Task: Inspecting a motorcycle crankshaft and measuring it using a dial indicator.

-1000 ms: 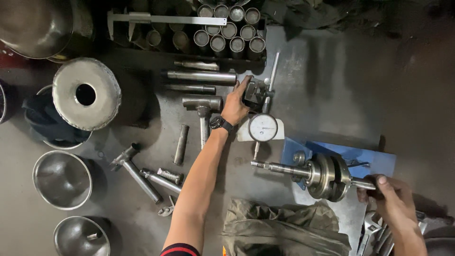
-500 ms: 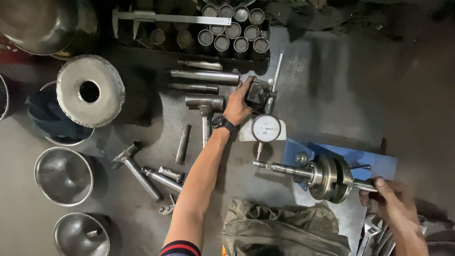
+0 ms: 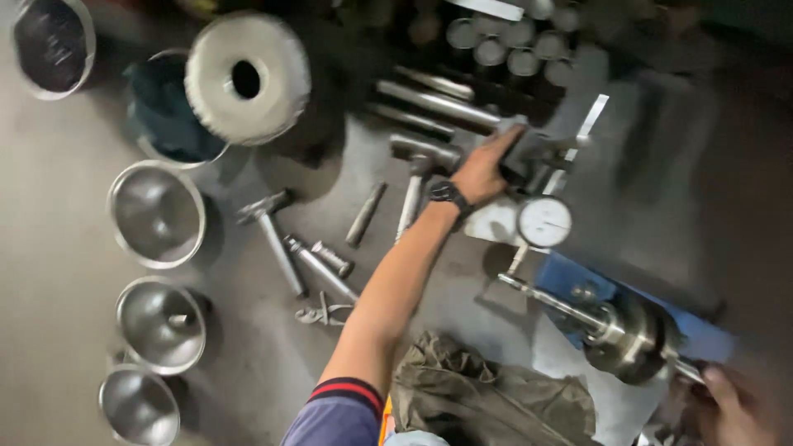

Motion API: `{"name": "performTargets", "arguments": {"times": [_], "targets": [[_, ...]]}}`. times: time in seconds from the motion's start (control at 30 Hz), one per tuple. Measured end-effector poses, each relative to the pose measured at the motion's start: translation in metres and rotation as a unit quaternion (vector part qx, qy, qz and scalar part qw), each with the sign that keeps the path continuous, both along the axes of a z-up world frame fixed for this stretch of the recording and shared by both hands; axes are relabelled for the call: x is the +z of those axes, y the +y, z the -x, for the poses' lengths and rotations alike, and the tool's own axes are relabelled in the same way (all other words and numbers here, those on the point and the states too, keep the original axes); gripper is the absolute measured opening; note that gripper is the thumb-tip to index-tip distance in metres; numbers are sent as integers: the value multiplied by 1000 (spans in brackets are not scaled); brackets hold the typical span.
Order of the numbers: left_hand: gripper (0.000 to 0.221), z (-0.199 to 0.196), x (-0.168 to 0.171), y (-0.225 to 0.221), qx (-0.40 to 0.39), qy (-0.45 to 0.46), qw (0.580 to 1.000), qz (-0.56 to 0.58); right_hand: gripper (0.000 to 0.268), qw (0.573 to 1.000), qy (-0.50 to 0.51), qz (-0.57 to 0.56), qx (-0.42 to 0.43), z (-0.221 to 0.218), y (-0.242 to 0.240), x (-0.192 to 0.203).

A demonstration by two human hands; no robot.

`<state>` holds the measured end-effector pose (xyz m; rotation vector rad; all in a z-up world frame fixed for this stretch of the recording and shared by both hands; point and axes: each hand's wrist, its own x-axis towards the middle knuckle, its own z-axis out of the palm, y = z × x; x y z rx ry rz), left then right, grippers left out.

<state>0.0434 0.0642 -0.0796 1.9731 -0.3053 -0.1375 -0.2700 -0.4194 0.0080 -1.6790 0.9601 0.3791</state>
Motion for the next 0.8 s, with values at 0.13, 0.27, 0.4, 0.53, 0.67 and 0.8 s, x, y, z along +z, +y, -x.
{"name": "performTargets", "arguments": {"times": [0.13,0.27,0.4,0.53,0.67,0.8], "targets": [[96,2,4,5,-23,-49,998,-16,45,982,-28,-13,188,12,-79,-69],[101,5,13,6,-40,-55,998,-6,48,959,-48,26,278,22,-113,-97],[98,4,-7,3,-41,-67,997,8,50,946,-32,161,280,-20,-12,-6],[95,2,12,-3,-41,-53,997,23,58,964,-132,136,185,-38,71,93],[88,3,19,-9,-17,-22,999,23,57,994,-88,-55,-31,-20,59,73],[89,1,34,-12,-21,-22,999,11,67,985,-106,-129,-37,-7,40,45]]}}
